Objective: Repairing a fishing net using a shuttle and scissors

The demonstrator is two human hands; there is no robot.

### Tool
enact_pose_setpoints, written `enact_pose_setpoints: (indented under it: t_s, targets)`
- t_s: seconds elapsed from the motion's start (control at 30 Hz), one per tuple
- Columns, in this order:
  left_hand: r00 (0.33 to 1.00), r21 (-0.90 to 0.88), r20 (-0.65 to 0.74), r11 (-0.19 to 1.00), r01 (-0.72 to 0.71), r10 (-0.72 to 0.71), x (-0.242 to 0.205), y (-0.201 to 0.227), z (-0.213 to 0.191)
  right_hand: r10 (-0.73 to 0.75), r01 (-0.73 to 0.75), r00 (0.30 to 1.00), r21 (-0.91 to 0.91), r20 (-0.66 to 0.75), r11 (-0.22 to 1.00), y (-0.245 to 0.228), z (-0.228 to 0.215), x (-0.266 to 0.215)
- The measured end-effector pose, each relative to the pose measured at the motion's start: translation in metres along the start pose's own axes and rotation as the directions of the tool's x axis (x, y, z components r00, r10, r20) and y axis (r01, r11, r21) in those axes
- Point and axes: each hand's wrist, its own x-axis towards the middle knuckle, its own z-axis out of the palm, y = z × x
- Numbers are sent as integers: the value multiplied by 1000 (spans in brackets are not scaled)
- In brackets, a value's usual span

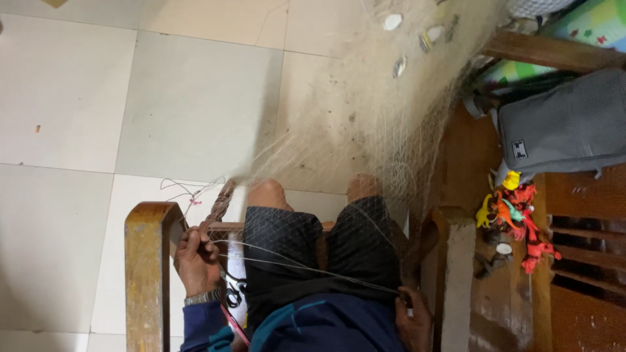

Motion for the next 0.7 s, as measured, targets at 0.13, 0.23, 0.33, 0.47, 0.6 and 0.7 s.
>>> enact_pose_setpoints:
  t_s: [0.13,0.23,0.33,0.47,0.6,0.7]
  targets:
    - [999,-11,-41,1000,-2,2,1,-5,0,-78,75,995,-43,-58,996,5,2,1]
    - [999,4,-34,1000,-17,17,0,-2,2,-358,356,922,-39,-151,934,-15,-4,4]
    - [1000,-2,-16,1000,-8,8,-1,1,1,-540,515,797,-164,-271,841,-70,-25,8]
    - [1000,14,8,1000,-2,2,-8,4,16,-690,626,628,-294,-360,722,-134,-68,44]
    - [1000,-94,6,995,27,-27,-12,-6,21,-859,813,294,-363,-418,455,-233,-84,113]
    - [999,-135,51,991,6,1,-38,16,46,-930,890,47,-407,-365,205,-293,-94,160]
